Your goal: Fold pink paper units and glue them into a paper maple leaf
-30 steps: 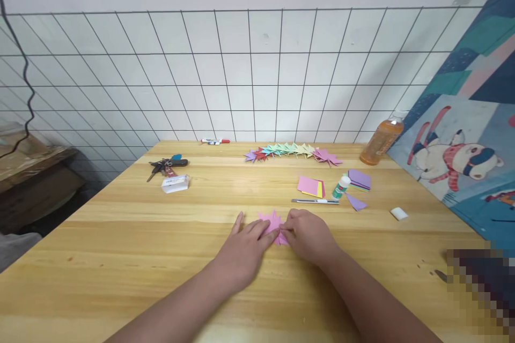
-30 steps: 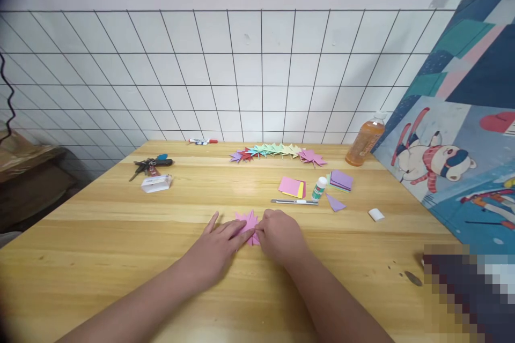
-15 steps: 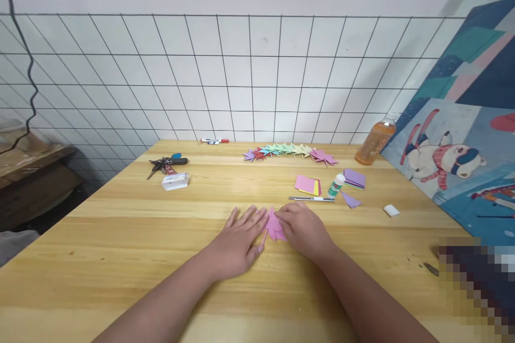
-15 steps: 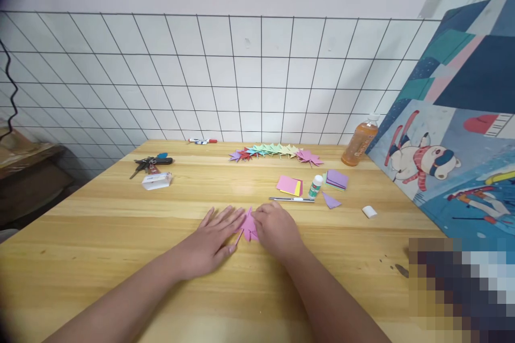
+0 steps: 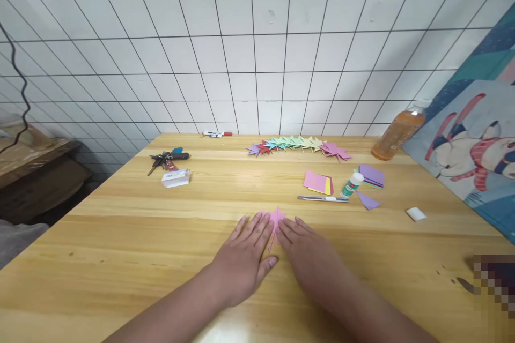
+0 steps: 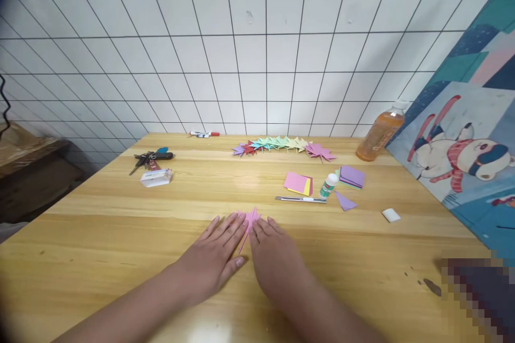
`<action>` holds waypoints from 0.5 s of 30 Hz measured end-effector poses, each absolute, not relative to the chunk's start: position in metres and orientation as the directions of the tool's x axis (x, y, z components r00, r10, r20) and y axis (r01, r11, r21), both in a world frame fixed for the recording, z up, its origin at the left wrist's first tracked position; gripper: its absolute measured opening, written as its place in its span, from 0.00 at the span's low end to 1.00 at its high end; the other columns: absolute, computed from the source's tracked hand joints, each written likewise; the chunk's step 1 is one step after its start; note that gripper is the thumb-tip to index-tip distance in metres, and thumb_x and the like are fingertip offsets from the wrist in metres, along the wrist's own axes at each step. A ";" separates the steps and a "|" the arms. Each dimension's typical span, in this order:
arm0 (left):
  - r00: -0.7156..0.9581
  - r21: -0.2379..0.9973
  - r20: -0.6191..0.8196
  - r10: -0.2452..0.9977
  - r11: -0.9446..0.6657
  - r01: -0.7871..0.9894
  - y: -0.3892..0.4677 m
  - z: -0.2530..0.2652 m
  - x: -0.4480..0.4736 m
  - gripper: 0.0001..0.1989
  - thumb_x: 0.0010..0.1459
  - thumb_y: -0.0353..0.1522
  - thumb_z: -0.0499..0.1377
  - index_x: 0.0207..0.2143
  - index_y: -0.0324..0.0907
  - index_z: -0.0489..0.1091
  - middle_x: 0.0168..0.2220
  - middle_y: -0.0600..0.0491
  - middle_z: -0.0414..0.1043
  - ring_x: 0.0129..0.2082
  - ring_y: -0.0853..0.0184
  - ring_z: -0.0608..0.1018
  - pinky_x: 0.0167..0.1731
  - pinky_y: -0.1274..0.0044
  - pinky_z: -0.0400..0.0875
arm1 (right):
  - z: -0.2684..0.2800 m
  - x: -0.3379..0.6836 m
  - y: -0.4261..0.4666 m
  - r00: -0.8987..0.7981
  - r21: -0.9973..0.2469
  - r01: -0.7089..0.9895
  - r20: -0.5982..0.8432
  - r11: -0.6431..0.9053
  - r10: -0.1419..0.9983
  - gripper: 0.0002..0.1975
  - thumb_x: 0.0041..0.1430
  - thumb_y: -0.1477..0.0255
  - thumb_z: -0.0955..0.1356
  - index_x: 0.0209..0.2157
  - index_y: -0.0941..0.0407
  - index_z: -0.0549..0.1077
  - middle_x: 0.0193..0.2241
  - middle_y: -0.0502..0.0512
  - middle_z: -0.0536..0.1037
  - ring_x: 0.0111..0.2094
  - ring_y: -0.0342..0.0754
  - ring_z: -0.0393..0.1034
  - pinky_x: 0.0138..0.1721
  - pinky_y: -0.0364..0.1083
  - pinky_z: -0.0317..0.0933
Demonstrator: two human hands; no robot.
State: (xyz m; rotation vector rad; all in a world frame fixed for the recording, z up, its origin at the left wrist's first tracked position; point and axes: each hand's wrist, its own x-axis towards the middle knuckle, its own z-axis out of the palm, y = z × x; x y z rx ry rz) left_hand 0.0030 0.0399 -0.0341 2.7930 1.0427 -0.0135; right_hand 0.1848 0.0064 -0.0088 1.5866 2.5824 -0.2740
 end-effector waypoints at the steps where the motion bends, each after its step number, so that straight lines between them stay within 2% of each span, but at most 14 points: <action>1: 0.757 0.138 -0.065 0.650 -0.746 0.652 0.040 -0.033 0.003 0.31 0.62 0.46 0.34 0.63 0.43 0.33 0.64 0.50 0.35 0.64 0.62 0.40 0.60 0.66 0.33 | -0.009 0.183 0.006 -0.447 -0.097 0.894 -0.188 0.437 0.874 0.26 0.57 0.76 0.57 0.57 0.68 0.58 0.59 0.66 0.56 0.60 0.54 0.48 0.61 0.54 0.39; 6: 0.761 0.101 -0.072 0.645 -0.754 0.649 0.041 -0.032 0.003 0.30 0.62 0.46 0.33 0.63 0.42 0.35 0.64 0.51 0.35 0.64 0.61 0.41 0.60 0.66 0.33 | -0.004 0.182 0.010 -0.454 -0.110 0.891 -0.225 0.440 0.862 0.26 0.56 0.75 0.58 0.57 0.68 0.59 0.58 0.67 0.57 0.60 0.54 0.49 0.61 0.54 0.40; 9: 0.765 0.080 -0.051 0.642 -0.761 0.644 0.039 -0.036 0.003 0.31 0.62 0.47 0.34 0.63 0.42 0.36 0.64 0.50 0.37 0.64 0.61 0.42 0.60 0.65 0.32 | -0.003 0.190 0.014 -0.489 -0.153 0.871 -0.185 0.466 0.853 0.25 0.55 0.75 0.58 0.56 0.64 0.61 0.57 0.64 0.60 0.59 0.53 0.52 0.60 0.55 0.40; 13: 0.722 0.071 0.094 0.685 -0.728 0.682 0.038 -0.033 0.009 0.31 0.61 0.47 0.37 0.63 0.46 0.35 0.64 0.51 0.42 0.63 0.58 0.45 0.58 0.59 0.28 | -0.009 0.209 0.025 -0.506 -0.186 0.849 -0.022 0.494 0.862 0.24 0.53 0.78 0.59 0.53 0.57 0.65 0.55 0.55 0.65 0.58 0.52 0.52 0.60 0.55 0.39; 15: 0.696 0.095 0.182 0.694 -0.717 0.690 0.040 -0.026 0.011 0.31 0.61 0.46 0.40 0.63 0.46 0.35 0.64 0.52 0.43 0.63 0.56 0.46 0.58 0.58 0.28 | -0.010 0.212 0.028 -0.447 -0.165 0.873 0.109 0.459 0.888 0.24 0.53 0.79 0.60 0.53 0.57 0.64 0.54 0.56 0.66 0.57 0.52 0.54 0.58 0.53 0.44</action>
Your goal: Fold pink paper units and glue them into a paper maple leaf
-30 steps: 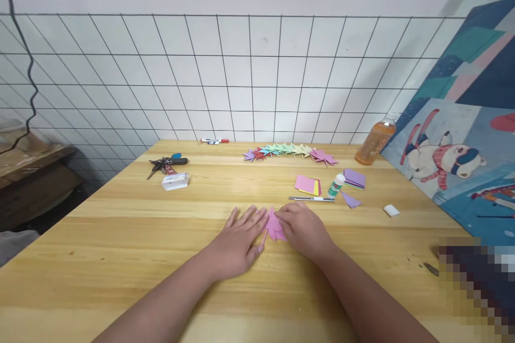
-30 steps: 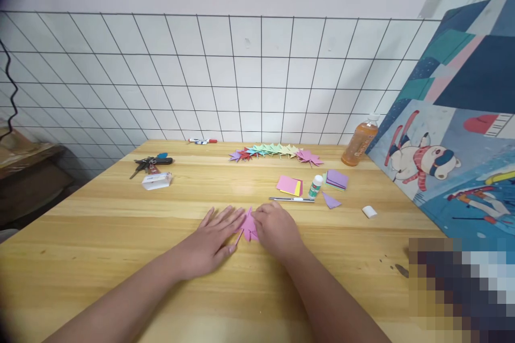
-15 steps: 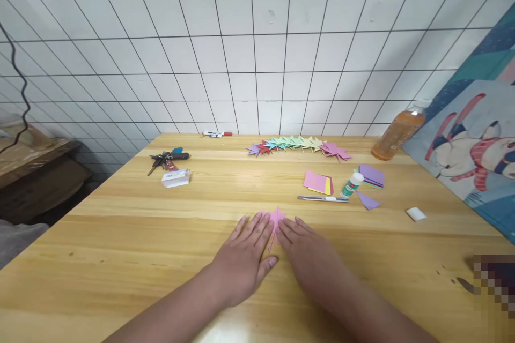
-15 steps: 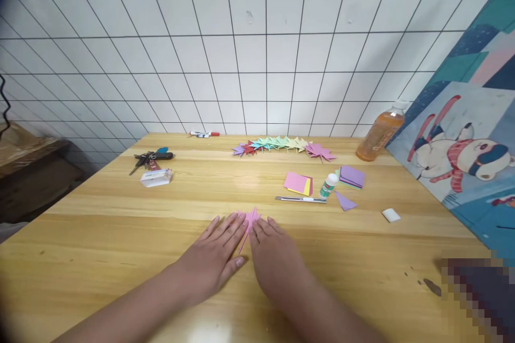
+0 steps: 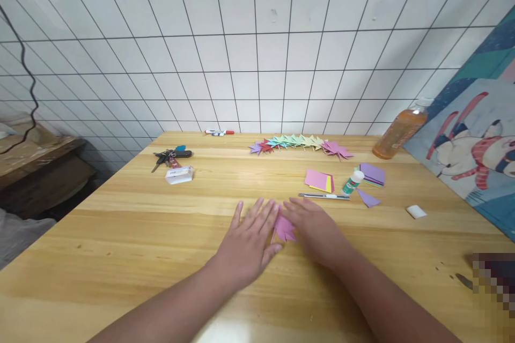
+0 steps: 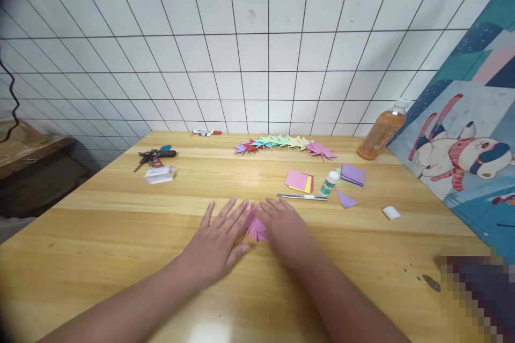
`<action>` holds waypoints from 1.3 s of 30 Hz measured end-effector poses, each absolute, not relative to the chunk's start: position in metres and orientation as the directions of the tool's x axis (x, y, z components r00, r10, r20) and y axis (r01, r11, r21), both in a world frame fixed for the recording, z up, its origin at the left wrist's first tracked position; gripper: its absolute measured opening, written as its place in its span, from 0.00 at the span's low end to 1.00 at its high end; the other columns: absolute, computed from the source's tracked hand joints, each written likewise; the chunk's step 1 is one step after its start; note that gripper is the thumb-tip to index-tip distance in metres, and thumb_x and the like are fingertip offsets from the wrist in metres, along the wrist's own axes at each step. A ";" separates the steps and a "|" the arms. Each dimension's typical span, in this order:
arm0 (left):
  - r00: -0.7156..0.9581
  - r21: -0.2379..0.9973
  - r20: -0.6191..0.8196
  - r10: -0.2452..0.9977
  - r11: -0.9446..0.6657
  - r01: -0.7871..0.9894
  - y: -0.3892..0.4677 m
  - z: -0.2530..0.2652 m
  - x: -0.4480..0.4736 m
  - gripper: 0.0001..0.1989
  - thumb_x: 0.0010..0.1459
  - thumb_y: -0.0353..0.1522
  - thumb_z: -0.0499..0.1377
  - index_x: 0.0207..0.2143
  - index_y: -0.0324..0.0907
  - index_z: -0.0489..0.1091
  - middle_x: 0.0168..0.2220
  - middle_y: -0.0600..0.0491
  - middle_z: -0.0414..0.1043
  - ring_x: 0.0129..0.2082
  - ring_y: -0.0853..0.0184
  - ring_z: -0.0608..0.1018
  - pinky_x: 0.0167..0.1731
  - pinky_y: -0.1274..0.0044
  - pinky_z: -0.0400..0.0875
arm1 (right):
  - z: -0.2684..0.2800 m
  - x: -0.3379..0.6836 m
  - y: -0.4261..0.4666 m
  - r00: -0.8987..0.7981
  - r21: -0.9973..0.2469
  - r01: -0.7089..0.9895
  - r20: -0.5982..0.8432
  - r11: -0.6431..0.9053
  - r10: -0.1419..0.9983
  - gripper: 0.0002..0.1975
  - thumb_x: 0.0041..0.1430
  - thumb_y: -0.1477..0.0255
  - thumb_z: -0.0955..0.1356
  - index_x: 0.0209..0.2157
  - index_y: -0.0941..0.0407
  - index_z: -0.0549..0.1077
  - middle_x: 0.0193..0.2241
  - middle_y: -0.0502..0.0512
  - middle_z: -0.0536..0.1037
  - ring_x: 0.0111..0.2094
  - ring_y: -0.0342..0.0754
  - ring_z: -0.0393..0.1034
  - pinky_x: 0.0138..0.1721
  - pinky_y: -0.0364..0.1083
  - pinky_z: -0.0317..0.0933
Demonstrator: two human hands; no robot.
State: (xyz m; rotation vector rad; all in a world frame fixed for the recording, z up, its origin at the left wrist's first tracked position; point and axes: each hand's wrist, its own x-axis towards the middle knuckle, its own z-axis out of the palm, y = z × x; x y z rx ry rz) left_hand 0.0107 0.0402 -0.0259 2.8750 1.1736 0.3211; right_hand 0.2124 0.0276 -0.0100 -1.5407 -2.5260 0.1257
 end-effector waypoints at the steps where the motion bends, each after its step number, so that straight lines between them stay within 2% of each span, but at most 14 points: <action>1: 0.664 0.116 0.223 0.714 -0.695 0.709 0.042 -0.021 0.010 0.30 0.62 0.44 0.41 0.63 0.46 0.36 0.64 0.52 0.44 0.63 0.56 0.47 0.58 0.58 0.28 | -0.009 0.211 0.027 -0.396 -0.162 0.892 0.171 0.422 0.902 0.22 0.54 0.79 0.59 0.52 0.57 0.65 0.52 0.57 0.67 0.54 0.52 0.57 0.56 0.52 0.47; 3: 0.579 0.174 0.300 0.758 -0.640 0.748 0.048 -0.012 0.007 0.28 0.62 0.39 0.42 0.63 0.46 0.38 0.63 0.51 0.47 0.62 0.57 0.49 0.58 0.59 0.33 | -0.006 0.202 0.022 -0.263 -0.175 0.935 0.241 0.308 0.934 0.14 0.59 0.75 0.57 0.41 0.57 0.72 0.41 0.59 0.74 0.44 0.50 0.64 0.47 0.49 0.55; 5: 0.482 0.254 0.376 0.791 -0.589 0.768 0.055 -0.007 0.002 0.28 0.61 0.37 0.44 0.63 0.45 0.41 0.61 0.49 0.53 0.60 0.58 0.53 0.58 0.61 0.41 | -0.004 0.185 0.014 -0.238 -0.169 0.947 0.207 0.274 0.949 0.15 0.60 0.66 0.58 0.31 0.57 0.73 0.30 0.59 0.74 0.35 0.50 0.65 0.38 0.48 0.58; 7: 0.407 0.325 0.434 0.803 -0.561 0.761 0.062 -0.005 -0.003 0.27 0.60 0.36 0.46 0.61 0.45 0.46 0.58 0.48 0.57 0.57 0.58 0.57 0.56 0.63 0.47 | -0.006 0.168 0.007 -0.284 -0.148 0.941 0.147 0.305 0.947 0.17 0.59 0.61 0.58 0.30 0.56 0.73 0.29 0.58 0.73 0.34 0.52 0.65 0.35 0.48 0.59; 9: 0.373 0.373 0.450 0.812 -0.550 0.747 0.067 -0.007 -0.005 0.24 0.61 0.36 0.46 0.59 0.45 0.51 0.56 0.48 0.59 0.55 0.60 0.59 0.54 0.65 0.51 | -0.010 0.155 0.003 -0.239 -0.118 0.961 0.095 0.250 0.966 0.19 0.57 0.58 0.59 0.32 0.57 0.72 0.30 0.60 0.73 0.35 0.54 0.65 0.32 0.49 0.60; 12: 0.371 0.406 0.446 0.815 -0.554 0.727 0.070 -0.010 -0.005 0.21 0.61 0.36 0.46 0.57 0.46 0.55 0.53 0.50 0.62 0.54 0.62 0.61 0.53 0.67 0.52 | -0.015 0.148 0.003 -0.169 -0.093 0.981 0.032 0.172 0.985 0.17 0.57 0.60 0.59 0.33 0.57 0.72 0.31 0.61 0.74 0.35 0.55 0.67 0.29 0.49 0.61; 18: 0.347 0.435 0.443 0.827 -0.537 0.723 0.072 -0.010 -0.005 0.19 0.61 0.37 0.45 0.55 0.47 0.58 0.52 0.51 0.63 0.53 0.62 0.62 0.53 0.67 0.52 | -0.011 0.164 0.010 -0.080 -0.032 0.996 -0.018 0.080 0.997 0.11 0.56 0.74 0.59 0.35 0.58 0.72 0.33 0.61 0.74 0.34 0.53 0.70 0.28 0.47 0.60; 23: 0.299 0.494 0.449 0.842 -0.513 0.702 0.077 -0.012 -0.007 0.18 0.61 0.38 0.45 0.52 0.47 0.61 0.51 0.51 0.65 0.52 0.62 0.63 0.52 0.67 0.54 | -0.005 0.187 0.017 0.009 -0.034 0.999 0.029 -0.008 1.000 0.12 0.59 0.72 0.59 0.33 0.58 0.72 0.31 0.61 0.74 0.31 0.51 0.70 0.27 0.45 0.58; 25: 0.269 0.551 0.450 0.852 -0.502 0.667 0.080 -0.014 -0.009 0.18 0.61 0.38 0.45 0.51 0.47 0.62 0.50 0.51 0.66 0.52 0.62 0.63 0.52 0.67 0.55 | -0.003 0.197 0.020 0.040 -0.127 0.992 0.114 -0.026 0.993 0.13 0.60 0.70 0.58 0.30 0.56 0.72 0.30 0.58 0.75 0.30 0.49 0.70 0.27 0.44 0.57; 27: 0.219 0.638 0.447 0.867 -0.481 0.601 0.083 -0.015 -0.012 0.18 0.61 0.40 0.46 0.50 0.46 0.64 0.50 0.50 0.66 0.52 0.62 0.64 0.53 0.66 0.54 | -0.003 0.207 0.023 0.076 -0.341 0.940 0.170 -0.013 0.983 0.14 0.59 0.67 0.59 0.28 0.55 0.72 0.27 0.54 0.74 0.28 0.47 0.68 0.27 0.44 0.56; 30: 0.211 0.856 0.341 0.916 -0.395 0.333 0.086 -0.017 -0.012 0.21 0.59 0.43 0.49 0.52 0.45 0.62 0.50 0.48 0.66 0.53 0.60 0.65 0.52 0.66 0.56 | -0.004 0.216 0.028 0.058 -0.757 0.650 0.139 0.068 0.989 0.13 0.56 0.62 0.61 0.28 0.55 0.72 0.23 0.50 0.73 0.25 0.44 0.65 0.25 0.42 0.56; 32: 0.336 0.971 0.209 0.918 -0.236 0.039 0.085 -0.020 -0.010 0.28 0.56 0.47 0.51 0.56 0.45 0.56 0.52 0.45 0.65 0.53 0.59 0.65 0.50 0.68 0.60 | -0.007 0.217 0.030 0.017 -0.910 0.410 0.073 0.060 0.997 0.14 0.54 0.59 0.63 0.29 0.56 0.71 0.22 0.48 0.70 0.20 0.41 0.61 0.21 0.40 0.54; 35: 0.507 0.970 0.078 0.859 0.052 -0.238 0.079 -0.023 -0.001 0.38 0.49 0.49 0.57 0.59 0.48 0.50 0.55 0.44 0.61 0.55 0.59 0.65 0.50 0.69 0.61 | -0.011 0.209 0.031 -0.035 -0.974 0.228 -0.009 -0.001 0.999 0.16 0.51 0.57 0.65 0.29 0.57 0.71 0.20 0.46 0.66 0.15 0.37 0.53 0.16 0.39 0.49; 39: 0.541 0.877 0.022 0.841 0.244 -0.414 0.069 -0.021 0.009 0.29 0.49 0.45 0.60 0.51 0.44 0.62 0.50 0.46 0.67 0.50 0.60 0.70 0.50 0.68 0.61 | -0.018 0.194 0.030 -0.106 -0.981 0.194 -0.001 0.020 0.994 0.14 0.50 0.59 0.66 0.27 0.57 0.70 0.19 0.46 0.66 0.17 0.38 0.55 0.19 0.39 0.53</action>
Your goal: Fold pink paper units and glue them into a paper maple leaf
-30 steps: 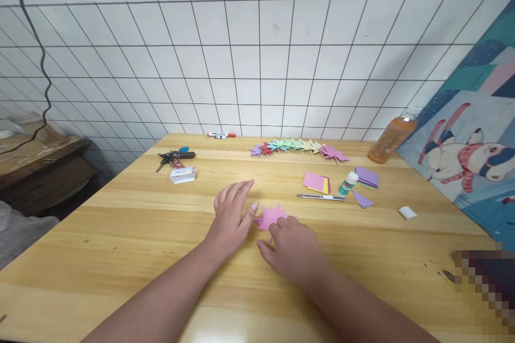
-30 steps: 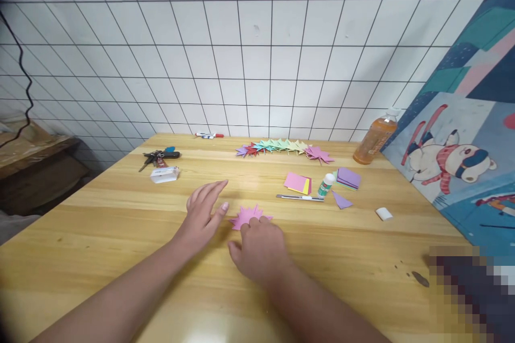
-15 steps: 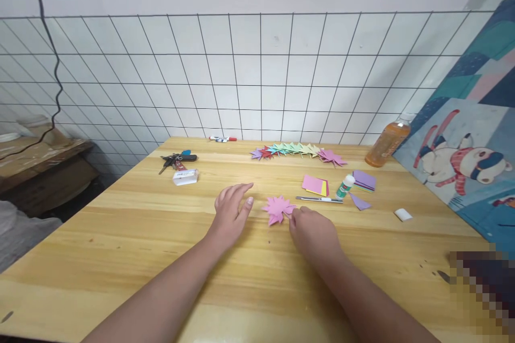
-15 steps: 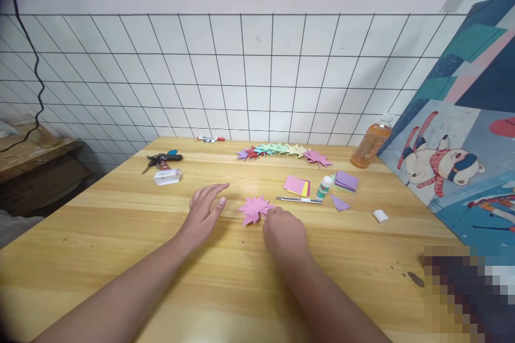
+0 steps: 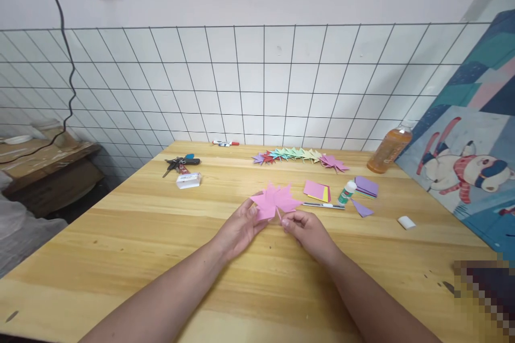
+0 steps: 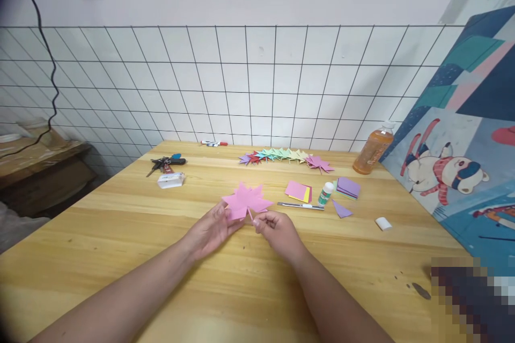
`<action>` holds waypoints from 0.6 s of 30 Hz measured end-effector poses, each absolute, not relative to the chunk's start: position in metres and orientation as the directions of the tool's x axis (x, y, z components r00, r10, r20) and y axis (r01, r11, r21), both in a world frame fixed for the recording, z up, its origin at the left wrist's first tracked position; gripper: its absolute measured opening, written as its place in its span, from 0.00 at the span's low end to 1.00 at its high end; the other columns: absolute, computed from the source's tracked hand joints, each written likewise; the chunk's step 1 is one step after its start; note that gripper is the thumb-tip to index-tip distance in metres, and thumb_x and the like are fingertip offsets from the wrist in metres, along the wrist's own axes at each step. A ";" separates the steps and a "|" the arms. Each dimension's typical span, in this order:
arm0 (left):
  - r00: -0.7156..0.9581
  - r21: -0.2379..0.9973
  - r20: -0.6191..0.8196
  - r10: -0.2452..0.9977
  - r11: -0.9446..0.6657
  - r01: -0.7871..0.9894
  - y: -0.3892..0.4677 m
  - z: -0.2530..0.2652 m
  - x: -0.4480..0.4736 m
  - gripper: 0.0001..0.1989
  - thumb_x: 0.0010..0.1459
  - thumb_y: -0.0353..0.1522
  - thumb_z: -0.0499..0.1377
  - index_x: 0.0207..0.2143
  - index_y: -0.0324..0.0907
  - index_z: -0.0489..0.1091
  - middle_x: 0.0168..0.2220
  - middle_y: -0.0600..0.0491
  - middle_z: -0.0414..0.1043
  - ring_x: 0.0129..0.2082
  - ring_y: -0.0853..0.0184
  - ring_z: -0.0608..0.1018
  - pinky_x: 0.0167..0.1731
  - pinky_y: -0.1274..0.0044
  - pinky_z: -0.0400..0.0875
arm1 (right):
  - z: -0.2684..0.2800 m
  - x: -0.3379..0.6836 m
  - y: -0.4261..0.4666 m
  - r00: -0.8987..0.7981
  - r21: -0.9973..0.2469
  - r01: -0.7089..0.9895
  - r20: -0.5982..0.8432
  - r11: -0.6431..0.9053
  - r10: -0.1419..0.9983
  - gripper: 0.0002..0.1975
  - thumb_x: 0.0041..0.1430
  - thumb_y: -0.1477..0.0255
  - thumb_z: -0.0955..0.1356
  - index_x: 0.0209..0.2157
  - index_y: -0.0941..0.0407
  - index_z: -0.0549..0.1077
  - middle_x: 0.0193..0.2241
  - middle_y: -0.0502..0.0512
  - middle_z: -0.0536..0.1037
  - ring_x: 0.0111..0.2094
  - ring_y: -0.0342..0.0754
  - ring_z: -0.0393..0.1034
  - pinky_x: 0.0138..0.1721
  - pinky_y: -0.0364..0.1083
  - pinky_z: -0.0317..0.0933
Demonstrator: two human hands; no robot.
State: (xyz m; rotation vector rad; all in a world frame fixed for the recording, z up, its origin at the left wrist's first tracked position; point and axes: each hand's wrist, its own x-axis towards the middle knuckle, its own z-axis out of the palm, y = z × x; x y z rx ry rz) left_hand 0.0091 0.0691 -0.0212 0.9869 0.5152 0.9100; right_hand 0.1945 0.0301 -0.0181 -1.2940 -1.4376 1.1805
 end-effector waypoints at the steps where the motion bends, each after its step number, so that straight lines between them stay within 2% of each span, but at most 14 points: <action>1: 0.542 0.858 0.020 0.840 0.264 -0.440 0.068 -0.020 0.010 0.25 0.49 0.43 0.61 0.48 0.42 0.65 0.49 0.46 0.68 0.49 0.60 0.71 0.50 0.69 0.62 | -0.020 0.191 0.030 -0.126 -0.980 0.195 0.013 0.038 0.992 0.14 0.50 0.60 0.66 0.26 0.57 0.70 0.19 0.46 0.67 0.19 0.39 0.58 0.22 0.39 0.55; 4: 0.500 0.839 -0.002 0.866 0.273 -0.470 0.066 -0.016 0.012 0.19 0.49 0.37 0.63 0.43 0.39 0.68 0.46 0.46 0.71 0.46 0.62 0.73 0.46 0.71 0.65 | -0.026 0.183 0.031 -0.171 -0.977 0.196 0.053 0.087 0.984 0.13 0.50 0.61 0.66 0.25 0.58 0.70 0.21 0.48 0.70 0.25 0.41 0.64 0.29 0.42 0.59; 7: 0.457 0.860 -0.017 0.889 0.246 -0.447 0.068 -0.016 0.012 0.18 0.48 0.32 0.64 0.42 0.37 0.68 0.41 0.46 0.74 0.41 0.64 0.74 0.42 0.74 0.66 | -0.030 0.178 0.033 -0.173 -0.972 0.219 0.047 0.085 0.984 0.13 0.51 0.61 0.66 0.25 0.58 0.70 0.22 0.49 0.71 0.26 0.42 0.65 0.31 0.43 0.60; 10: 0.413 0.896 0.001 0.911 0.182 -0.404 0.070 -0.019 0.012 0.17 0.47 0.31 0.64 0.40 0.35 0.69 0.36 0.47 0.74 0.36 0.65 0.75 0.39 0.75 0.67 | -0.032 0.176 0.032 -0.153 -0.954 0.284 0.054 0.096 0.987 0.12 0.52 0.63 0.65 0.29 0.58 0.71 0.26 0.51 0.73 0.29 0.44 0.67 0.34 0.44 0.62; 11: 0.385 0.909 0.009 0.923 0.153 -0.387 0.071 -0.019 0.013 0.19 0.46 0.32 0.65 0.41 0.36 0.68 0.35 0.47 0.75 0.35 0.65 0.76 0.37 0.75 0.67 | -0.031 0.176 0.032 -0.138 -0.947 0.302 0.072 0.111 0.988 0.12 0.51 0.64 0.66 0.34 0.58 0.71 0.30 0.53 0.74 0.32 0.45 0.68 0.36 0.45 0.63; 14: 0.302 0.949 0.025 0.953 0.072 -0.306 0.071 -0.019 0.012 0.28 0.41 0.32 0.67 0.46 0.38 0.64 0.34 0.50 0.75 0.33 0.66 0.76 0.34 0.76 0.68 | -0.028 0.177 0.029 -0.097 -0.938 0.299 0.151 0.173 0.984 0.26 0.50 0.67 0.68 0.51 0.55 0.60 0.46 0.59 0.70 0.45 0.48 0.66 0.42 0.46 0.63; 16: 0.281 0.974 0.044 0.959 0.021 -0.224 0.069 -0.019 0.012 0.33 0.41 0.33 0.67 0.51 0.40 0.60 0.32 0.52 0.74 0.32 0.66 0.76 0.34 0.75 0.69 | -0.025 0.178 0.027 -0.103 -0.939 0.269 0.191 0.213 0.976 0.26 0.51 0.67 0.67 0.52 0.55 0.59 0.50 0.60 0.67 0.49 0.48 0.64 0.45 0.46 0.62; 18: 0.265 0.991 0.080 0.961 -0.049 -0.124 0.065 -0.017 0.012 0.34 0.42 0.33 0.66 0.52 0.41 0.59 0.33 0.53 0.73 0.32 0.66 0.76 0.34 0.76 0.69 | -0.022 0.179 0.026 -0.082 -0.927 0.278 0.238 0.252 0.968 0.19 0.51 0.68 0.67 0.46 0.55 0.65 0.47 0.59 0.69 0.49 0.48 0.64 0.47 0.47 0.61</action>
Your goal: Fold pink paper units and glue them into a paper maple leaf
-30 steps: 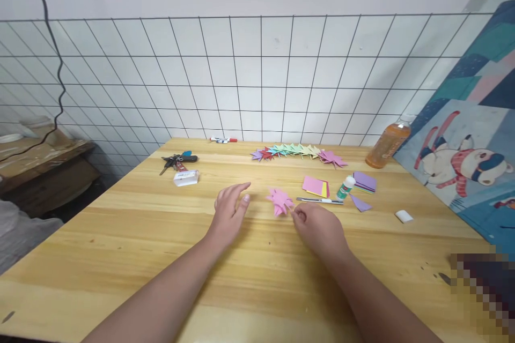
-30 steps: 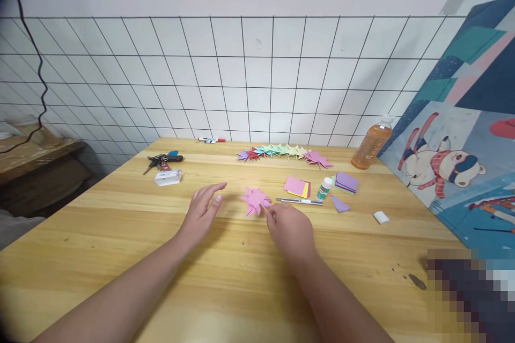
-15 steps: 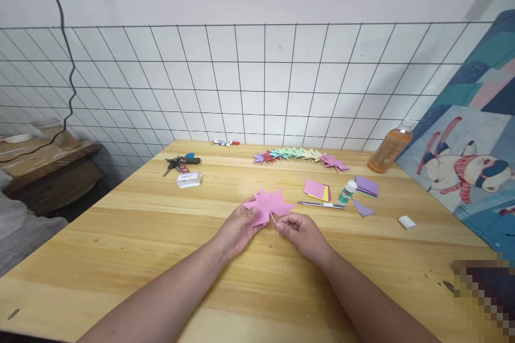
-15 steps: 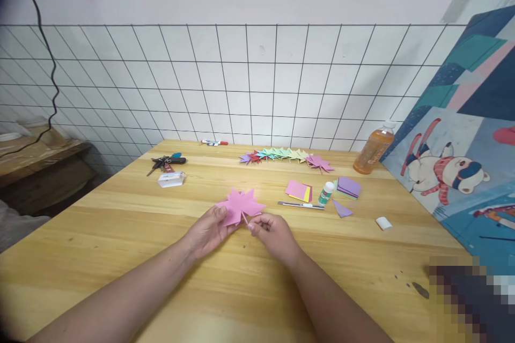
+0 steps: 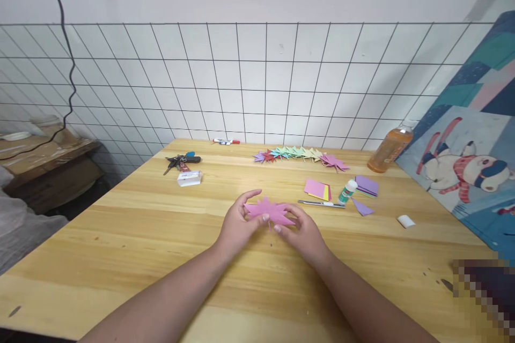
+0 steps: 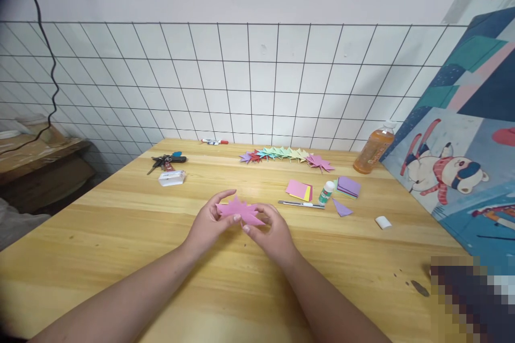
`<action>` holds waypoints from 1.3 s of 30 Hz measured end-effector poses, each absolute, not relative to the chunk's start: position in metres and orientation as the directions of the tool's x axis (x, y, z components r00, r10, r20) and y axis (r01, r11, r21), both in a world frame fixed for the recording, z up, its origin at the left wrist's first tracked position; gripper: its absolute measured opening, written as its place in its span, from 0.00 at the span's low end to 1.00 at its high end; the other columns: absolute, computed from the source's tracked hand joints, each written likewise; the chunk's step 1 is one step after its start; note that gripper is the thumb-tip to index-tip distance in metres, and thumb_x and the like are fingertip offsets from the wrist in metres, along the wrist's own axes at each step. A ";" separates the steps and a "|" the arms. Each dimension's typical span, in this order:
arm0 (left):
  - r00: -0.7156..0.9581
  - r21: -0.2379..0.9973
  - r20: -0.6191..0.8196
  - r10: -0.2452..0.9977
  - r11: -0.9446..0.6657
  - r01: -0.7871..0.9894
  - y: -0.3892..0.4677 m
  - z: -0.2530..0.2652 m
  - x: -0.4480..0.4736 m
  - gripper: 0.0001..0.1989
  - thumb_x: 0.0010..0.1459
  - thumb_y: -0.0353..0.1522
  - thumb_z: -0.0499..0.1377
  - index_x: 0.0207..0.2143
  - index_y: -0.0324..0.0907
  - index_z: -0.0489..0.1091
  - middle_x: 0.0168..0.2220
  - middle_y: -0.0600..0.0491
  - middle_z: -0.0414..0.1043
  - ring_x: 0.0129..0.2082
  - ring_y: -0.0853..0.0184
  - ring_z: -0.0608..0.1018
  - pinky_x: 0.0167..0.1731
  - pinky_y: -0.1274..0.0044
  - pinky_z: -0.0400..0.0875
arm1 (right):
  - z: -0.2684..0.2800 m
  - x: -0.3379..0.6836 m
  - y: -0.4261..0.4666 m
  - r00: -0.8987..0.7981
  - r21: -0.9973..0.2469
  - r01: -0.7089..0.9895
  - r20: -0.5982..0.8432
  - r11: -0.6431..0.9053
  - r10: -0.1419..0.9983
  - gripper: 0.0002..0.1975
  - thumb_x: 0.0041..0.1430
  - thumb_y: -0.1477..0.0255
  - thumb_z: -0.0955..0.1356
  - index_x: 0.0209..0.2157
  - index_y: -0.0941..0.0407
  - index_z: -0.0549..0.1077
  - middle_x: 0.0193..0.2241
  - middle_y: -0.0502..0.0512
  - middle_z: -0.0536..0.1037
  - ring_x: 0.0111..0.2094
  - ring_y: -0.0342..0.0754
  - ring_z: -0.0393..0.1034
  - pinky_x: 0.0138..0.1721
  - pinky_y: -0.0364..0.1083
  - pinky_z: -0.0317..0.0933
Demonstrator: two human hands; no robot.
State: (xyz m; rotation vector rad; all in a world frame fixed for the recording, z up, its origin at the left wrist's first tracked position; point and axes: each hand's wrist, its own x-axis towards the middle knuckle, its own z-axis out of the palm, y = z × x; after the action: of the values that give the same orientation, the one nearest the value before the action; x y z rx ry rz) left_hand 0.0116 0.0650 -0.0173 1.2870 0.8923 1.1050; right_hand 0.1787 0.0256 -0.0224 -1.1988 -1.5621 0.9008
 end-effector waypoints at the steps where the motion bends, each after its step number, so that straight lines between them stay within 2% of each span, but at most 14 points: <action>1: 0.253 0.993 0.102 0.962 -0.085 -0.078 0.063 -0.017 0.012 0.33 0.42 0.34 0.66 0.52 0.42 0.60 0.34 0.53 0.72 0.33 0.67 0.76 0.35 0.76 0.69 | -0.021 0.179 0.025 -0.058 -0.915 0.300 0.264 0.269 0.963 0.16 0.51 0.68 0.67 0.43 0.55 0.67 0.45 0.58 0.71 0.47 0.48 0.65 0.47 0.47 0.61; 6: 0.228 0.986 0.157 0.961 -0.166 0.022 0.055 -0.015 0.013 0.31 0.44 0.33 0.64 0.52 0.44 0.61 0.35 0.53 0.68 0.35 0.68 0.75 0.35 0.78 0.69 | -0.015 0.177 0.023 0.032 -0.841 0.436 0.369 0.320 0.929 0.04 0.51 0.70 0.67 0.30 0.55 0.73 0.37 0.56 0.74 0.42 0.47 0.67 0.46 0.47 0.60; 9: 0.231 0.983 0.165 0.959 -0.178 0.036 0.055 -0.016 0.014 0.31 0.45 0.32 0.64 0.53 0.44 0.60 0.35 0.54 0.67 0.34 0.69 0.75 0.35 0.78 0.70 | -0.013 0.177 0.022 0.038 -0.829 0.445 0.396 0.339 0.918 0.03 0.51 0.72 0.68 0.25 0.56 0.72 0.35 0.55 0.74 0.39 0.46 0.68 0.44 0.46 0.61; 12: 0.237 0.975 0.196 0.952 -0.215 0.057 0.056 -0.017 0.015 0.31 0.46 0.33 0.63 0.53 0.44 0.59 0.34 0.53 0.68 0.34 0.68 0.75 0.35 0.78 0.70 | -0.015 0.177 0.024 0.026 -0.822 0.446 0.407 0.354 0.913 0.04 0.51 0.72 0.68 0.24 0.55 0.71 0.33 0.54 0.75 0.38 0.46 0.68 0.42 0.46 0.62; 15: 0.241 0.941 0.284 0.928 -0.318 0.116 0.055 -0.017 0.012 0.29 0.48 0.33 0.62 0.53 0.43 0.59 0.35 0.52 0.71 0.36 0.66 0.76 0.37 0.74 0.71 | -0.016 0.179 0.023 0.010 -0.767 0.490 0.481 0.415 0.876 0.04 0.52 0.70 0.68 0.25 0.54 0.71 0.32 0.54 0.75 0.37 0.48 0.68 0.41 0.49 0.62; 17: 0.245 0.850 0.442 0.863 -0.490 0.192 0.055 -0.017 0.007 0.27 0.50 0.32 0.61 0.53 0.45 0.59 0.34 0.52 0.74 0.39 0.64 0.76 0.45 0.69 0.67 | -0.015 0.181 0.021 -0.027 -0.683 0.547 0.563 0.484 0.826 0.04 0.51 0.70 0.68 0.31 0.53 0.72 0.37 0.55 0.74 0.42 0.50 0.67 0.44 0.51 0.61; 18: 0.253 0.759 0.554 0.793 -0.606 0.237 0.055 -0.016 0.003 0.26 0.50 0.30 0.60 0.53 0.46 0.59 0.33 0.53 0.75 0.40 0.64 0.76 0.50 0.66 0.62 | -0.014 0.182 0.020 -0.052 -0.635 0.575 0.601 0.516 0.798 0.10 0.51 0.70 0.69 0.37 0.53 0.71 0.41 0.57 0.73 0.45 0.51 0.65 0.47 0.53 0.59; 20: 0.300 0.483 0.777 0.553 -0.830 0.280 0.056 -0.014 -0.004 0.27 0.49 0.26 0.60 0.52 0.49 0.60 0.30 0.57 0.77 0.39 0.65 0.76 0.56 0.60 0.51 | -0.011 0.185 0.016 -0.094 -0.535 0.626 0.670 0.567 0.736 0.23 0.49 0.71 0.69 0.48 0.52 0.64 0.49 0.59 0.68 0.51 0.54 0.60 0.50 0.56 0.56; 21: 0.312 0.369 0.835 0.454 -0.882 0.294 0.056 -0.011 -0.007 0.27 0.49 0.25 0.60 0.51 0.51 0.60 0.30 0.59 0.78 0.39 0.65 0.76 0.56 0.60 0.49 | -0.009 0.186 0.014 -0.109 -0.485 0.649 0.703 0.586 0.703 0.26 0.49 0.72 0.69 0.51 0.52 0.62 0.51 0.60 0.66 0.53 0.54 0.59 0.51 0.57 0.55; 24: 0.352 0.179 0.887 0.300 -0.925 0.336 0.056 -0.004 -0.015 0.19 0.48 0.26 0.61 0.42 0.53 0.67 0.30 0.60 0.78 0.38 0.65 0.75 0.56 0.61 0.49 | -0.005 0.190 0.008 -0.156 -0.320 0.709 0.797 0.628 0.583 0.18 0.49 0.75 0.68 0.44 0.52 0.66 0.52 0.59 0.63 0.53 0.55 0.58 0.51 0.58 0.54; 27: 0.395 0.119 0.885 0.246 -0.940 0.320 0.055 0.000 -0.017 0.10 0.49 0.28 0.60 0.35 0.51 0.70 0.30 0.60 0.79 0.39 0.65 0.75 0.55 0.62 0.49 | -0.004 0.190 0.005 -0.199 -0.181 0.742 0.860 0.646 0.470 0.13 0.49 0.76 0.68 0.38 0.51 0.70 0.51 0.57 0.63 0.51 0.55 0.60 0.50 0.57 0.55; 30: 0.418 0.105 0.879 0.230 -0.948 0.302 0.054 0.000 -0.017 0.08 0.51 0.28 0.58 0.33 0.50 0.70 0.32 0.60 0.79 0.40 0.64 0.74 0.54 0.61 0.49 | -0.004 0.188 0.003 -0.208 -0.104 0.759 0.897 0.643 0.391 0.12 0.48 0.77 0.69 0.35 0.49 0.72 0.48 0.53 0.64 0.48 0.53 0.61 0.49 0.56 0.57; 34: 0.425 0.104 0.875 0.232 -0.948 0.302 0.052 -0.001 -0.017 0.08 0.51 0.28 0.58 0.33 0.50 0.71 0.33 0.60 0.79 0.40 0.64 0.74 0.54 0.60 0.49 | -0.006 0.188 0.001 -0.184 -0.081 0.774 0.920 0.628 0.346 0.10 0.47 0.78 0.69 0.29 0.47 0.74 0.44 0.49 0.68 0.43 0.50 0.63 0.47 0.55 0.58; 39: 0.397 0.045 0.899 0.182 -0.943 0.330 0.050 0.003 -0.016 0.11 0.49 0.26 0.60 0.32 0.52 0.72 0.32 0.61 0.79 0.38 0.65 0.74 0.53 0.61 0.52 | -0.007 0.190 0.002 -0.164 -0.112 0.772 0.916 0.625 0.367 0.09 0.48 0.78 0.69 0.29 0.47 0.74 0.41 0.50 0.71 0.43 0.49 0.64 0.47 0.55 0.57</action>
State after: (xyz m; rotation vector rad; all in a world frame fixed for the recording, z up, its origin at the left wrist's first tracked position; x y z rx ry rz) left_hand -0.0162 0.0502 0.0031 2.7406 0.5057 1.7338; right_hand 0.1901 0.0016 -0.0066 -0.9264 -1.7690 -0.4688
